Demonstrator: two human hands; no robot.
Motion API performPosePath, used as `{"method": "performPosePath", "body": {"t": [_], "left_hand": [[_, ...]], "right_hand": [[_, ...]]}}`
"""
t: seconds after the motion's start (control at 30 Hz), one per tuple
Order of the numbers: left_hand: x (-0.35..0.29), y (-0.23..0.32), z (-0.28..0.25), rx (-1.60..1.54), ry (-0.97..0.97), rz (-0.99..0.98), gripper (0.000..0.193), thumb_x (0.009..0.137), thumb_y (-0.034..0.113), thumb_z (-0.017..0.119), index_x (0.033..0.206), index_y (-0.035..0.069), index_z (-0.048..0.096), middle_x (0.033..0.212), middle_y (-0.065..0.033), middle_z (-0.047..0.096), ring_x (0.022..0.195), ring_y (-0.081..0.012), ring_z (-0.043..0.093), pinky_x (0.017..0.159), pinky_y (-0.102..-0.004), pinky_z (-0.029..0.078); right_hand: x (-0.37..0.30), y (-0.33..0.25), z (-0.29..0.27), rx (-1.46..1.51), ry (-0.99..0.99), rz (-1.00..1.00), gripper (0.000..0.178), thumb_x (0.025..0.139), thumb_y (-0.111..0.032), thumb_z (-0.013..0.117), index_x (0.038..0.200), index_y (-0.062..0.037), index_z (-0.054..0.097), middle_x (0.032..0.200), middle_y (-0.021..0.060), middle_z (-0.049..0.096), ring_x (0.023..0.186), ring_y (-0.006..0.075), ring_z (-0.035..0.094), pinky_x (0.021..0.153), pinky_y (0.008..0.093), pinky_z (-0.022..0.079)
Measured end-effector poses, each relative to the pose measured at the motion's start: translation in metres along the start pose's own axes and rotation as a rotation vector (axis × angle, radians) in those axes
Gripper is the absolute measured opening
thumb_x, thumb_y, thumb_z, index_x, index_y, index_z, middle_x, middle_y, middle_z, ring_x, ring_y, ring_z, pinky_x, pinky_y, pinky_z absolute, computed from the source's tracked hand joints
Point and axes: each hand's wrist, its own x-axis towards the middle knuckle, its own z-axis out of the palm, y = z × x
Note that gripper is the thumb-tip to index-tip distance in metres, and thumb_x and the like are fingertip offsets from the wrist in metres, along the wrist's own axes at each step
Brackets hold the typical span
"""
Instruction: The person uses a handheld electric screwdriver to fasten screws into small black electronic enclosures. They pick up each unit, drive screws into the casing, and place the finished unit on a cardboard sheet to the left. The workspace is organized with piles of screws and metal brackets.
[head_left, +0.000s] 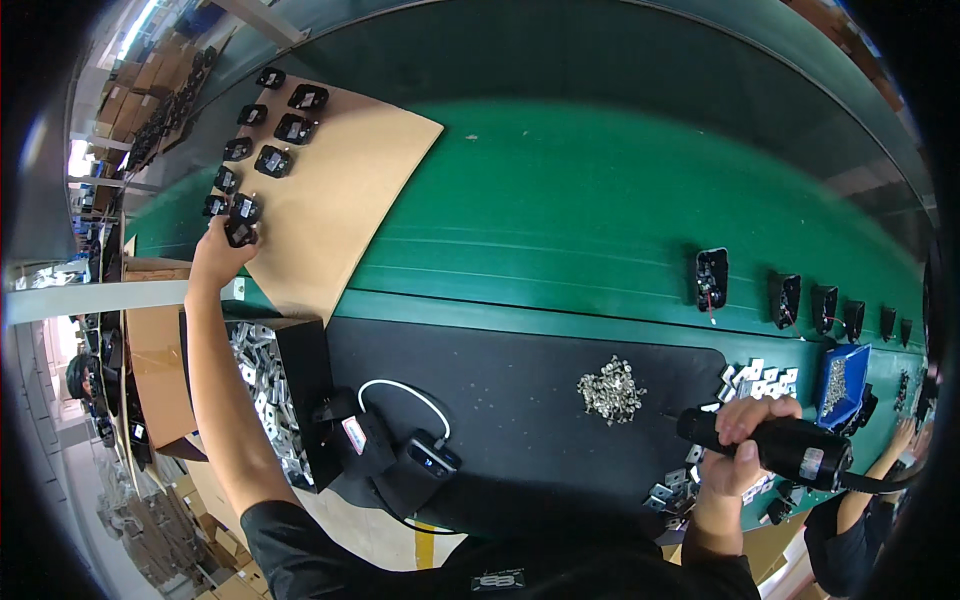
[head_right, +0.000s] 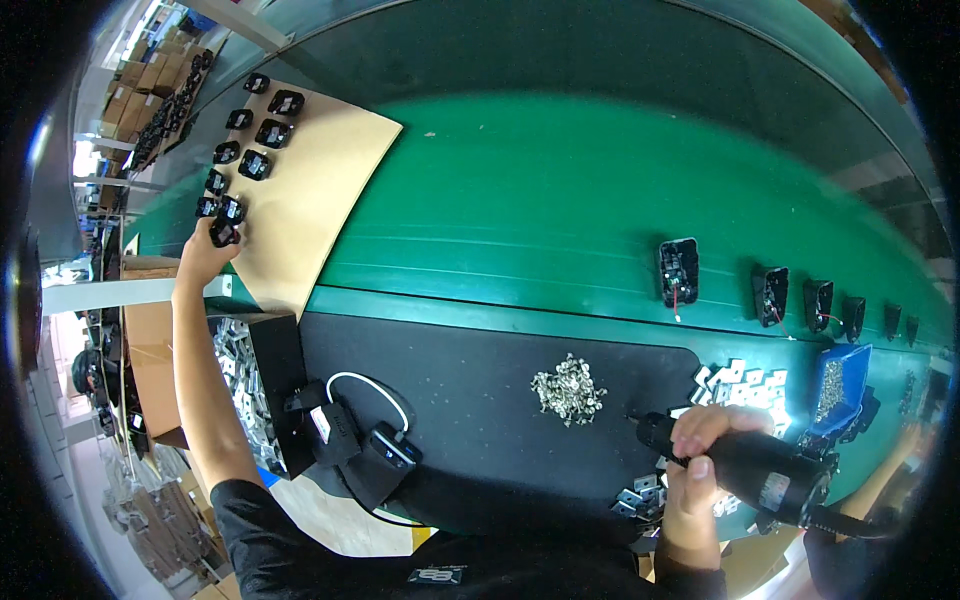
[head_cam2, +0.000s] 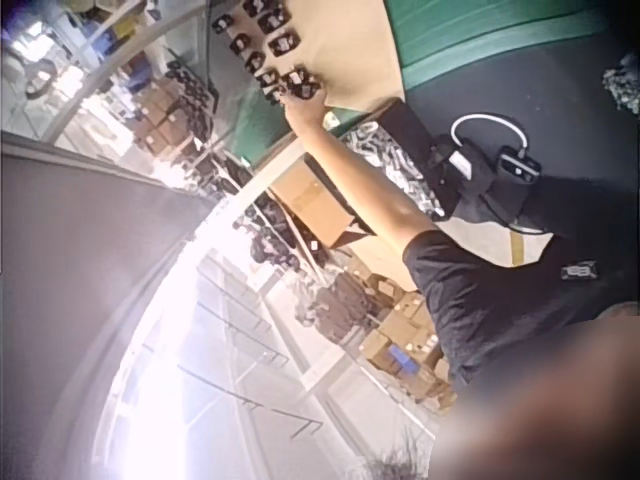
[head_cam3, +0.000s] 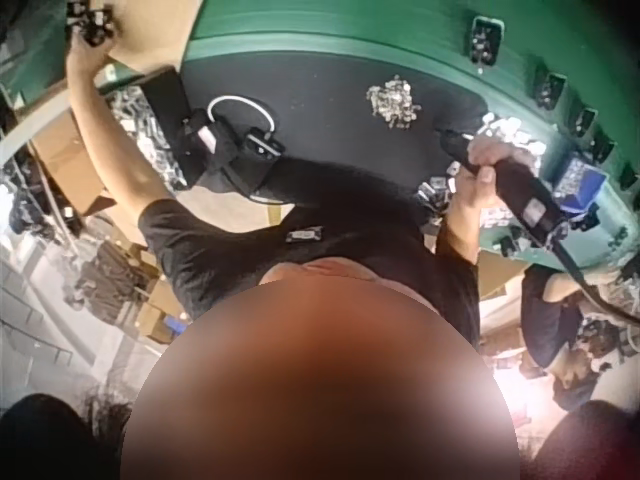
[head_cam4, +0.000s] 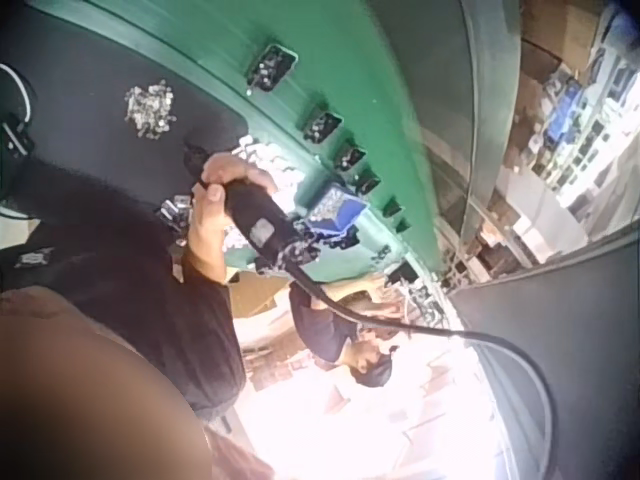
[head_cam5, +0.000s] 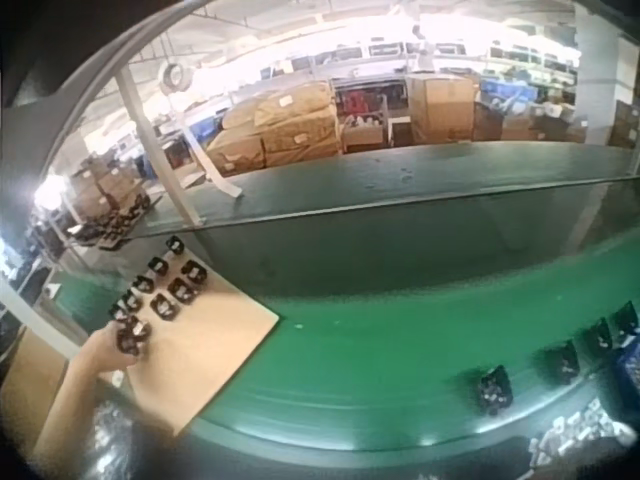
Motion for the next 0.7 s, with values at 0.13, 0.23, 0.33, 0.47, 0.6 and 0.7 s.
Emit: {"method": "performPosePath", "body": {"t": [0.13,0.23,0.33,0.47,0.6,0.7], "left_hand": [[0.014,0.002,0.001,-0.193,0.095,-0.058,0.063,0.07,0.031,0.075,0.117,-0.004,0.051,0.105,-0.0183,0.062,0.101,-0.0273,0.06,0.088,-0.0342,0.045],[0.033,-0.003,0.014,-0.262,0.144,0.054,0.067,0.072,0.033,0.075,0.121,-0.005,0.049,0.109,-0.0186,0.059,0.1,-0.027,0.059,0.088,-0.0341,0.045],[0.047,-0.007,0.023,-0.184,0.149,0.059,0.07,0.072,0.035,0.074,0.124,-0.005,0.048,0.112,-0.0192,0.059,0.101,-0.028,0.057,0.089,-0.0351,0.044],[0.063,-0.003,0.031,-0.093,0.101,0.05,0.077,0.069,0.042,0.075,0.126,-0.003,0.048,0.115,-0.0224,0.057,0.107,-0.0338,0.056,0.093,-0.0387,0.042],[0.073,-0.027,0.055,0.041,0.135,0.154,0.081,0.069,0.041,0.078,0.13,0.0,0.045,0.116,-0.0194,0.059,0.107,-0.03,0.057,0.092,-0.0373,0.044],[0.07,-0.03,0.038,-0.219,0.05,0.291,0.068,0.08,0.027,0.071,0.134,0.0,0.041,0.123,-0.0178,0.054,0.106,-0.0229,0.057,0.09,-0.034,0.045]], "right_hand": [[0.002,0.003,-0.002,0.005,0.012,0.001,0.048,0.076,-0.021,0.067,0.11,-0.0057,0.037,0.067,-0.0001,0.042,0.056,0.0084,0.042,0.055,0.0224,0.036],[0.003,0.006,-0.002,-0.013,0.012,-0.018,0.048,0.077,-0.022,0.066,0.111,-0.0045,0.037,0.067,0.0,0.042,0.055,0.0082,0.041,0.054,0.022,0.034],[0.004,0.006,-0.001,-0.023,0.006,-0.026,0.049,0.078,-0.022,0.066,0.113,-0.0042,0.036,0.068,0.0002,0.042,0.056,0.008,0.041,0.054,0.0219,0.034],[0.004,0.006,-0.003,-0.022,0.031,-0.038,0.049,0.078,-0.021,0.065,0.113,-0.0038,0.036,0.069,0.0001,0.042,0.056,0.0078,0.042,0.054,0.0222,0.035],[0.002,0.001,0.001,-0.053,0.102,0.032,0.053,0.077,-0.024,0.071,0.112,-0.0059,0.037,0.069,-0.001,0.042,0.056,0.0086,0.042,0.052,0.0233,0.035],[0.003,-0.004,0.002,-0.036,0.07,0.091,0.054,0.076,-0.03,0.075,0.112,-0.0113,0.039,0.067,-0.0022,0.042,0.055,0.0093,0.042,0.051,0.0249,0.035]]}}
